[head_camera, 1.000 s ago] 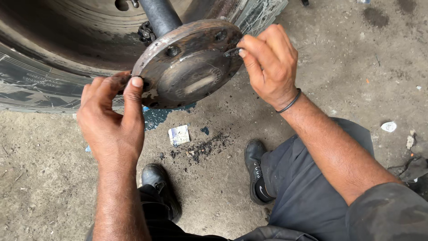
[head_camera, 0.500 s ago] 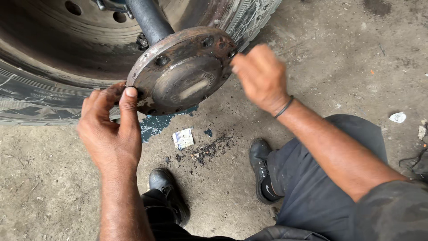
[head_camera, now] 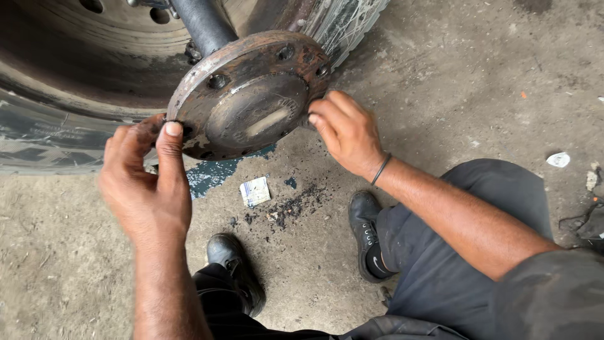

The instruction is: The person cleans a circular metal flange on a vehicle axle using a cloth and then applies a dark substance to the edge of the flange.

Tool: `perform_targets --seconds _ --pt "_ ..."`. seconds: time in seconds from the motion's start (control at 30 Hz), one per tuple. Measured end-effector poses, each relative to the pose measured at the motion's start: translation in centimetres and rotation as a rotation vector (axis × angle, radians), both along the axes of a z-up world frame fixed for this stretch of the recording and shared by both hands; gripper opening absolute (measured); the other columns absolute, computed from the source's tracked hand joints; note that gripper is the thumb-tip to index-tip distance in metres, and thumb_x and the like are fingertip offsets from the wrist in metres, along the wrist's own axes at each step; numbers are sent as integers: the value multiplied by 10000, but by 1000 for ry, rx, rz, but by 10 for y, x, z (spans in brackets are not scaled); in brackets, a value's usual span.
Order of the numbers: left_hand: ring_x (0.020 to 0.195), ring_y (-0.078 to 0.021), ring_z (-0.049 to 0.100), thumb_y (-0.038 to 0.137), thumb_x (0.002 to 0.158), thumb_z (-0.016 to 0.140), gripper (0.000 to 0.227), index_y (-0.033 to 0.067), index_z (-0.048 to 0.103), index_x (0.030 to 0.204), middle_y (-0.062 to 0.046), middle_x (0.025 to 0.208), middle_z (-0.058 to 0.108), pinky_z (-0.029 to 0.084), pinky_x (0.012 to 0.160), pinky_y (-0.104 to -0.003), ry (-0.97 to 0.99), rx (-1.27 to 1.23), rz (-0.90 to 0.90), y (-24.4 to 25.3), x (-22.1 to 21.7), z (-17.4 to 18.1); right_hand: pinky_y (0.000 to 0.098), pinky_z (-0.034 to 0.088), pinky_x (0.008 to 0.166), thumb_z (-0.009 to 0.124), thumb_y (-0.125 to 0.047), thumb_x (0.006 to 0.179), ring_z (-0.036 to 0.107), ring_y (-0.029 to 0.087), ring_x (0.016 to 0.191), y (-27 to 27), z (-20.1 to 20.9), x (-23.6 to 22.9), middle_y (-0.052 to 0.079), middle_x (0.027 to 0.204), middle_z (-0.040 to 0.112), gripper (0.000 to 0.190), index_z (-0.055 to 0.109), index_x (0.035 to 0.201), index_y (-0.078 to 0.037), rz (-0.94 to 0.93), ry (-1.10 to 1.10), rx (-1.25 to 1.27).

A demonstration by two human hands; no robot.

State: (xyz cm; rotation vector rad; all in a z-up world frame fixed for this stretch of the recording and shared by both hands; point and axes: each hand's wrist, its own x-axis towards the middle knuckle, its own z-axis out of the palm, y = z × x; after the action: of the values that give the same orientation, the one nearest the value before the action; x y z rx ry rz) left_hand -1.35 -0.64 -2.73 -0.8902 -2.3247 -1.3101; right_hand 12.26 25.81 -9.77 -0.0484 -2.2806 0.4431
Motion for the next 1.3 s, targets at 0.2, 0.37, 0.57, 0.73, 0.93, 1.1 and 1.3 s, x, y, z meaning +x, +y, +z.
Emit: perform_targets --seconds 0.2,0.37,0.57,0.73,0.93,1.1,1.3 --pt "973 -172 553 292 1189 690 275 31 751 1127 -46 956 633 501 844 -334 151 -35 78 4 -9 -30 272 448 690 650 -140 1088 471 86 787 -10 -10 -4 10 888 573 128 635 1123 -17 -76 103 -546" --pt "1013 -180 593 326 1130 623 290 57 732 1131 -50 1004 636 543 896 -350 -87 32 107 -3 -11 -60 257 434 671 645 -125 1092 443 54 783 -13 0 -6 -21 871 540 114 627 1124 -18 -68 159 -609" --pt "1184 -212 635 377 1059 523 421 71 599 1339 -108 1234 698 510 1001 -396 -665 307 -75 8 9 -101 277 423 669 645 -96 1113 441 71 783 -12 32 -4 -15 873 526 85 629 1135 -15 -40 203 -547" --pt "1184 -238 635 392 1037 514 481 14 602 1321 -169 1239 682 524 1002 -410 -727 199 -83 9 12 -99 312 444 691 655 -32 1128 501 139 764 -18 61 1 53 920 535 30 634 1126 -11 -60 213 -236" --pt "1188 -250 643 463 1041 479 554 16 576 1355 -178 1256 683 527 1006 -412 -682 255 -60 7 14 -75 378 463 720 722 -1 1072 566 238 848 -20 70 1 81 954 529 125 656 1169 -45 -122 258 110" --pt "1130 -265 665 465 1057 452 559 1 642 1303 -185 1177 731 534 995 -417 -674 300 -73 9 12 -77 394 464 740 758 22 1058 560 261 867 -18 70 -3 74 934 545 197 668 1217 -51 -119 288 219" --pt "1121 -213 673 439 1059 481 503 17 653 1274 -125 1120 710 541 971 -375 -610 288 -11 13 14 -74 395 461 708 787 16 1026 556 265 845 -39 95 -17 75 943 514 214 674 1192 -58 -74 271 320"
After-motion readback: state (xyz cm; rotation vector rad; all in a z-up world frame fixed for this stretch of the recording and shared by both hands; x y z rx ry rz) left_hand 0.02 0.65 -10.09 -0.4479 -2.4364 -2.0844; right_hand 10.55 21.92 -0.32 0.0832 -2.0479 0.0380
